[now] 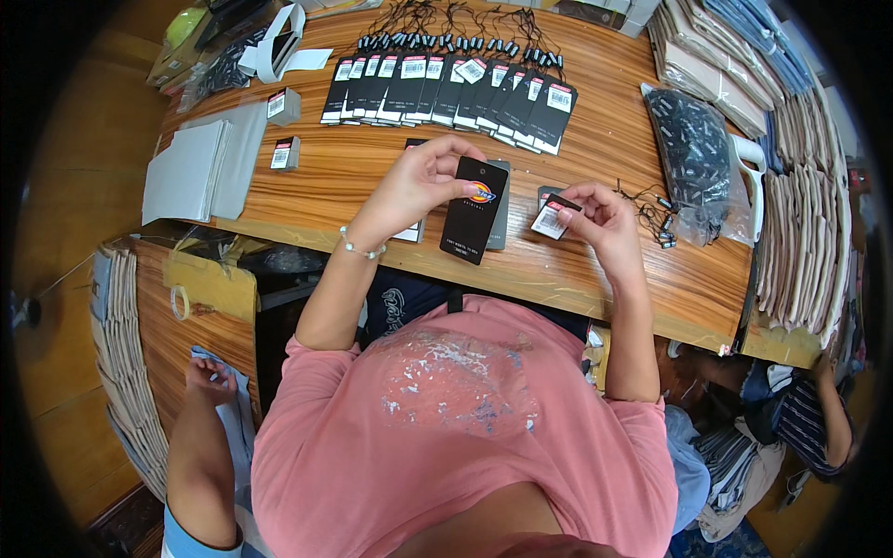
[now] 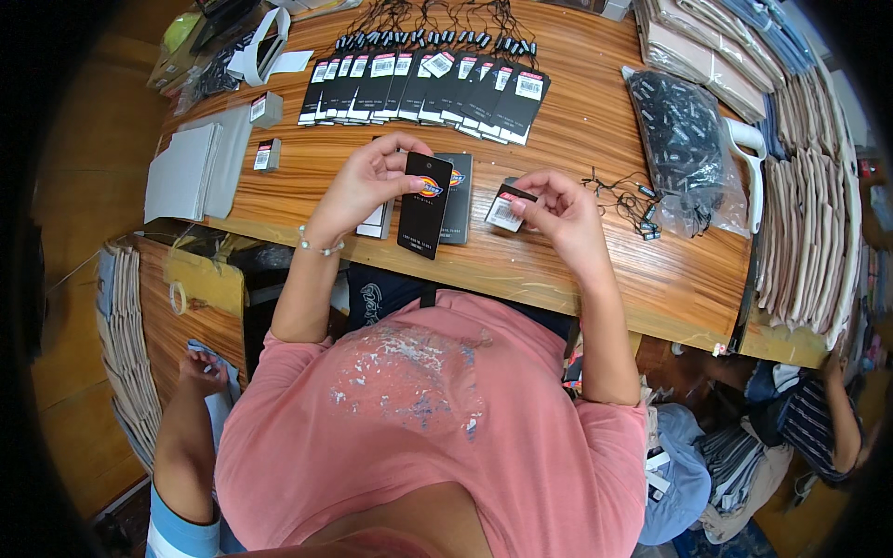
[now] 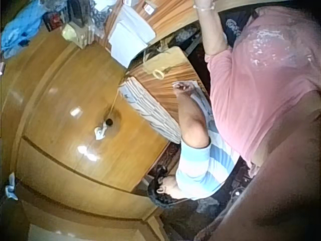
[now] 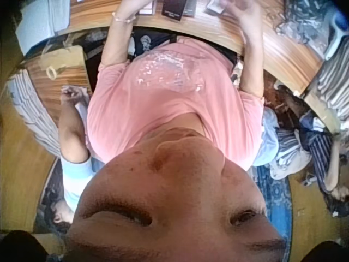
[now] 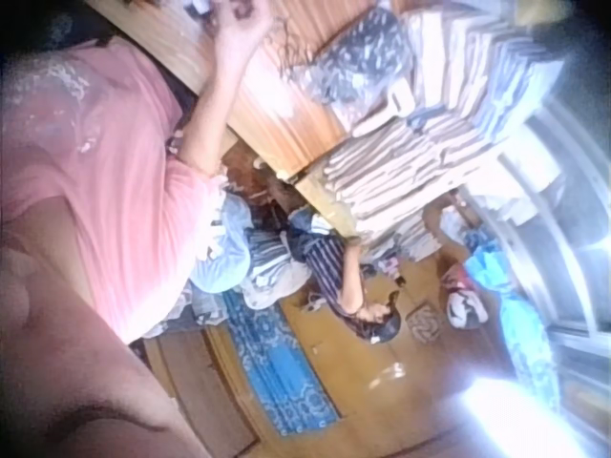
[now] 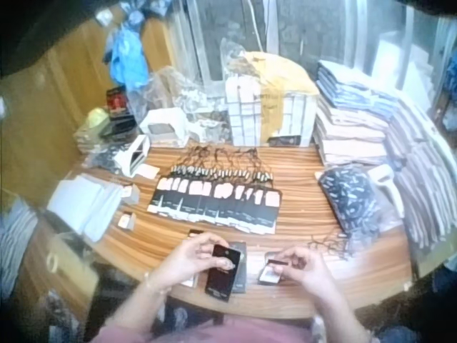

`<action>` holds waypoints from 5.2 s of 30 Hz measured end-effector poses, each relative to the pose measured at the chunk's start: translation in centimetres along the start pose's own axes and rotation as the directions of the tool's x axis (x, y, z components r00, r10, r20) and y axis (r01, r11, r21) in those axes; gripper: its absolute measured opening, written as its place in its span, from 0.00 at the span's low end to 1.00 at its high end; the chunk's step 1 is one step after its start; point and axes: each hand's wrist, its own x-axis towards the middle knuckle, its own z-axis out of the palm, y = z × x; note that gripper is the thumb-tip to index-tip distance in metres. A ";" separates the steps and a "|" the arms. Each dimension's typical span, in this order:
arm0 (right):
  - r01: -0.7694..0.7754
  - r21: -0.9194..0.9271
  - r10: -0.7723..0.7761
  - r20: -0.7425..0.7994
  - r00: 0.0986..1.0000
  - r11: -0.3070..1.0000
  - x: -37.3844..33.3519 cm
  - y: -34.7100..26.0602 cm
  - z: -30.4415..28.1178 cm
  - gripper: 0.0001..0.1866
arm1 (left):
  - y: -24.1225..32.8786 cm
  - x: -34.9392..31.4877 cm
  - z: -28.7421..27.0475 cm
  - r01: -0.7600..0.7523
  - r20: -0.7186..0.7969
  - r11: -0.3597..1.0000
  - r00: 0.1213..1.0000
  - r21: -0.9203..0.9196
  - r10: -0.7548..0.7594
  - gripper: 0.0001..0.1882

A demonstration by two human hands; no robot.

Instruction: The person attaches plastic security tags and brand labels to black clothing items by hand. The person picks up individual tags and labels, threads a plastic fastener through them, and attaches them to the items before setting the finished pieces aside on the table.

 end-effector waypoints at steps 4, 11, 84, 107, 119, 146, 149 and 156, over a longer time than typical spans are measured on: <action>0.048 0.093 -0.044 -0.043 0.998 0.994 -1.1 -0.8 1.4 0.11 | -0.1 -0.3 0.4 -0.022 -0.037 0.995 0.999 -0.102 0.018 0.15; 0.238 -0.019 -0.239 -0.117 0.964 0.971 -2.2 0.0 2.8 0.09 | -0.9 -0.6 3.0 -0.109 -0.149 0.990 0.984 -0.088 0.095 0.13; 0.161 -0.447 -0.180 -0.001 0.984 0.880 -3.7 -3.2 -3.7 0.05 | -0.6 3.2 9.3 -0.090 0.489 0.996 0.868 -0.013 0.085 0.11; 0.042 -0.162 -0.038 0.027 0.999 0.986 -3.9 -2.6 -7.1 0.07 | 0.1 1.5 6.2 0.090 0.389 0.974 0.921 -0.207 -0.002 0.12; -0.037 0.411 0.102 -0.137 0.985 0.911 -3.4 1.5 1.5 0.18 | 1.1 -0.3 7.0 -0.042 0.265 0.990 0.964 0.134 0.006 0.09; 0.159 0.792 -0.023 -0.181 0.983 0.589 -1.6 -1.4 1.0 0.15 | -1.3 -1.2 6.9 -0.019 0.146 0.991 0.989 -0.134 0.039 0.12; 0.214 0.808 -0.163 -0.147 0.976 0.548 -0.9 -1.9 1.2 0.16 | -1.3 -1.1 6.6 -0.088 0.099 0.981 0.989 -0.171 0.106 0.11; 0.445 0.106 -0.423 -0.175 0.889 0.889 -2.4 -4.4 1.8 0.16 | 1.0 -1.4 5.3 -0.302 -0.253 0.943 0.932 -0.141 0.261 0.11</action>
